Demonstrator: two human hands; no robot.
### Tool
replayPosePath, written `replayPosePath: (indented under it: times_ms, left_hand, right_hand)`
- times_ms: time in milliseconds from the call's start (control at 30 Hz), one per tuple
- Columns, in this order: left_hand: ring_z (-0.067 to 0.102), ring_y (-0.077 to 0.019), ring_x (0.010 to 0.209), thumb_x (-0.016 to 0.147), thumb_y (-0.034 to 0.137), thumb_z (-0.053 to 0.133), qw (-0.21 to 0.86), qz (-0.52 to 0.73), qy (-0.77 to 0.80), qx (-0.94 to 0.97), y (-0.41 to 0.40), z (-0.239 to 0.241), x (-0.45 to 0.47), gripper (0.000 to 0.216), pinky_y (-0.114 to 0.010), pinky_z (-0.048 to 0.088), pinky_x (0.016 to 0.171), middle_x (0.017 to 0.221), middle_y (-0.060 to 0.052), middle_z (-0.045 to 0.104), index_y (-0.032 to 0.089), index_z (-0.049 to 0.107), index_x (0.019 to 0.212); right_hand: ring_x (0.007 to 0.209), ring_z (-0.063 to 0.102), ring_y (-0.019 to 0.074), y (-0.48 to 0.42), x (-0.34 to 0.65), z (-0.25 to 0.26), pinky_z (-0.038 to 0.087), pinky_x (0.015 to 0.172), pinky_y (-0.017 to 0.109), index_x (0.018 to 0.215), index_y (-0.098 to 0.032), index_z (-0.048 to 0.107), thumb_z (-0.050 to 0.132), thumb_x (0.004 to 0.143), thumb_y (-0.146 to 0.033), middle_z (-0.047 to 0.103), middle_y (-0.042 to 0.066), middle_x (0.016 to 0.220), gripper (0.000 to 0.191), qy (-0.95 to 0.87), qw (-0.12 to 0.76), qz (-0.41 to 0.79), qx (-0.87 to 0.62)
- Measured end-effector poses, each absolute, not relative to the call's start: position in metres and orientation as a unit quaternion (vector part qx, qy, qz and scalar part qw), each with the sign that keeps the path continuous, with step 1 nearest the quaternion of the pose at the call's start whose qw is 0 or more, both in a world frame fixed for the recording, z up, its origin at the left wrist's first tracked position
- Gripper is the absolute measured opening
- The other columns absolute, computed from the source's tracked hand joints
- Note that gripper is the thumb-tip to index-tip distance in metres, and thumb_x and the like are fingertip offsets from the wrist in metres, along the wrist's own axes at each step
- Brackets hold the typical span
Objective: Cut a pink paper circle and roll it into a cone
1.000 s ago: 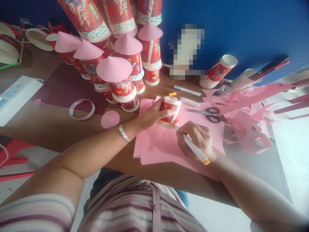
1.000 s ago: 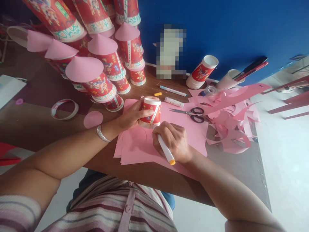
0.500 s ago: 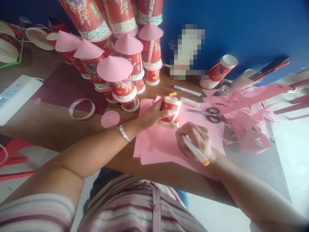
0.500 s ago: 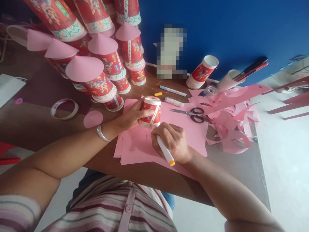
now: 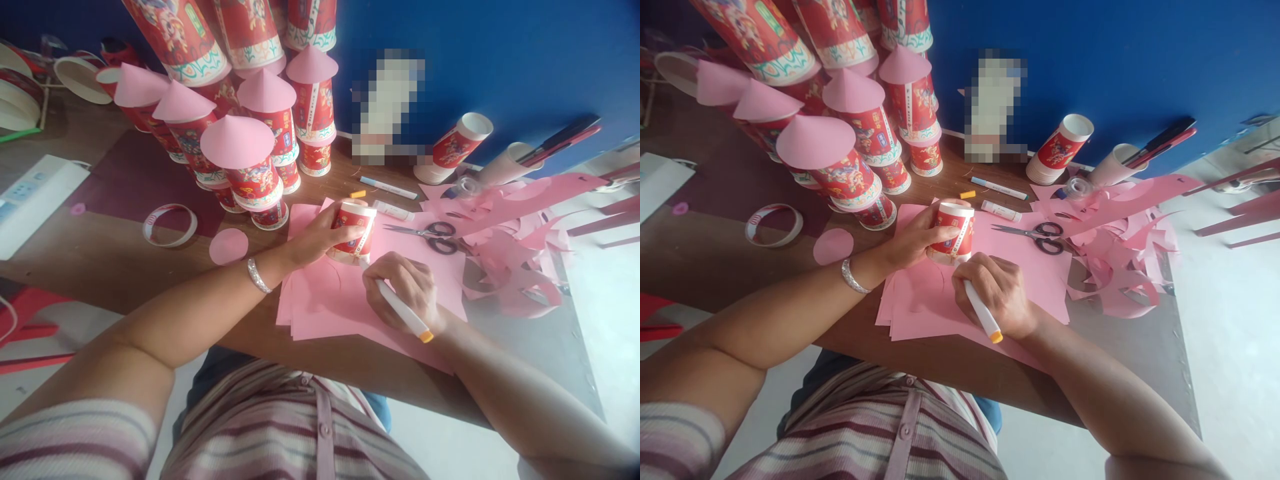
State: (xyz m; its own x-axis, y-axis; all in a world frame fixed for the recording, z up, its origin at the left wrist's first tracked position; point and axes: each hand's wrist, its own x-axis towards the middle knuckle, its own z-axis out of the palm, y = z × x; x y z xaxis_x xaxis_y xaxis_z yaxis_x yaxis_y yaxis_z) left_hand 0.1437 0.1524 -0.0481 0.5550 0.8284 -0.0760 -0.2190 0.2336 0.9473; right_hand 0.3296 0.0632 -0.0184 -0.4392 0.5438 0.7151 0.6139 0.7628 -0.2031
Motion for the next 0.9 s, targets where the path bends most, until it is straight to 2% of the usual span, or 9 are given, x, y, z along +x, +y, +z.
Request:
replayPosePath:
  times_ms: [900]
  left_hand:
    - [0.065, -0.0239, 0.112, 0.083, 0.041, 0.084, 0.728, 0.357, 0.311, 0.495, 0.1507, -0.0449, 0.1427, 0.055, -0.037, 0.055, 0.092, 0.124, -0.008, 0.066, 0.022, 0.061, 0.130]
  right_hand:
    - [0.054, 0.052, 0.0112, 0.0632, 0.3309, -0.0207, 0.043, 0.049, 0.024, 0.092, -0.024, 0.053, 0.057, 0.091, -0.003, 0.058, -0.004, 0.071, 0.021, -0.845, 0.409, -0.034, -0.343]
